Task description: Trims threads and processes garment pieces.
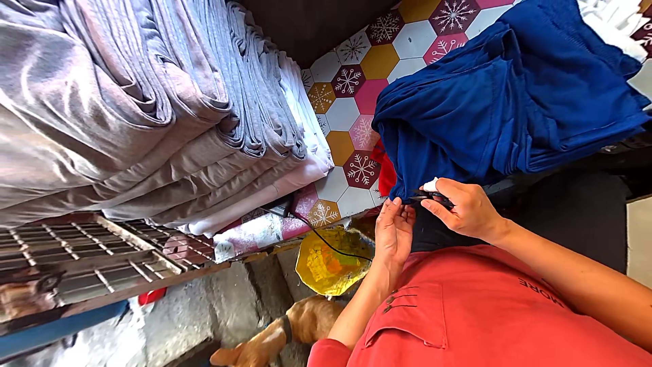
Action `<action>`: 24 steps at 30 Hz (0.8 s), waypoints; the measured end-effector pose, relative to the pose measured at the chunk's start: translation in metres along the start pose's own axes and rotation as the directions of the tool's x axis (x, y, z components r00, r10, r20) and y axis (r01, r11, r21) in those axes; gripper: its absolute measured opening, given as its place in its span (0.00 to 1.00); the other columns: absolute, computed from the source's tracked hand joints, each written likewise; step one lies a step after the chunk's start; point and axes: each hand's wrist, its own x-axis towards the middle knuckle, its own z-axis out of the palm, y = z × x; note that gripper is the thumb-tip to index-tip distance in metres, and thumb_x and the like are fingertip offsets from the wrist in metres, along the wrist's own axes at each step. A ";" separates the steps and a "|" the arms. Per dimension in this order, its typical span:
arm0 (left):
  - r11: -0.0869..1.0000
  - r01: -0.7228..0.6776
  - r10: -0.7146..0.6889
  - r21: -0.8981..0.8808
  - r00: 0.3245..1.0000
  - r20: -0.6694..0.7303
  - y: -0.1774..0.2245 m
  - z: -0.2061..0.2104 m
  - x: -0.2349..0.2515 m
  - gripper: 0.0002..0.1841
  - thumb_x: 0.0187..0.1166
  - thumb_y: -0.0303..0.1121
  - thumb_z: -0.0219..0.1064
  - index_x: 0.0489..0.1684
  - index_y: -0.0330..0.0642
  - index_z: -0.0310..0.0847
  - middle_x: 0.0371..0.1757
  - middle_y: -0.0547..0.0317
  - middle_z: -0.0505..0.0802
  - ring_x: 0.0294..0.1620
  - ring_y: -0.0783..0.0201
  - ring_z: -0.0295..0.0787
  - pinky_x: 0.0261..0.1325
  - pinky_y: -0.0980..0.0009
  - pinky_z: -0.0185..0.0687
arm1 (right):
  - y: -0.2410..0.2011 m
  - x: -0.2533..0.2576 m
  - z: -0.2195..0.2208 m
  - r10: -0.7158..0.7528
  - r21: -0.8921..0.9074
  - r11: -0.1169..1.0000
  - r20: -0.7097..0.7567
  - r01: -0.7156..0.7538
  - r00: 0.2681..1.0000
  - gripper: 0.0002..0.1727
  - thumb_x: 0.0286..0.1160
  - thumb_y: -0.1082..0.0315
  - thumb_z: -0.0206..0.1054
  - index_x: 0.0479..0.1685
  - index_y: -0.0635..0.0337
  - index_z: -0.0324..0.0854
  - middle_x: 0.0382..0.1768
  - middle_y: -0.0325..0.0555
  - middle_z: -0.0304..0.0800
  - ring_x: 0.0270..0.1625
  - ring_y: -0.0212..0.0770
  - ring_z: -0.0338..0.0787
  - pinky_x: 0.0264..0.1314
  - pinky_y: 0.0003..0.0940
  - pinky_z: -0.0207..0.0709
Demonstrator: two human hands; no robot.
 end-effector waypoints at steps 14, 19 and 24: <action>0.994 -0.092 0.088 0.063 0.994 0.067 0.002 0.013 -0.012 0.09 0.85 0.18 0.53 0.46 0.38 0.80 0.36 0.53 0.92 0.35 0.64 0.91 0.49 0.70 0.89 | -0.003 0.006 -0.002 -0.075 0.049 0.996 -0.061 0.078 0.995 0.18 0.82 0.57 0.64 0.39 0.65 0.90 0.25 0.45 0.84 0.25 0.37 0.81 0.24 0.31 0.72; 0.946 -0.290 0.278 0.146 0.956 0.098 -0.003 0.011 -0.011 0.09 0.78 0.12 0.59 0.41 0.36 0.79 0.31 0.55 0.92 0.33 0.68 0.91 0.47 0.73 0.89 | -0.007 0.007 -0.002 -0.059 0.069 0.995 -0.088 0.065 0.994 0.17 0.82 0.58 0.65 0.37 0.65 0.89 0.24 0.45 0.84 0.25 0.36 0.81 0.24 0.30 0.71; 0.935 -0.307 0.293 0.177 0.951 0.102 -0.005 0.014 -0.012 0.09 0.77 0.12 0.60 0.40 0.36 0.78 0.30 0.56 0.91 0.31 0.69 0.89 0.45 0.75 0.88 | -0.009 0.004 -0.002 -0.015 0.074 0.997 -0.114 0.023 0.993 0.17 0.82 0.59 0.65 0.35 0.65 0.89 0.25 0.48 0.86 0.27 0.39 0.85 0.27 0.33 0.75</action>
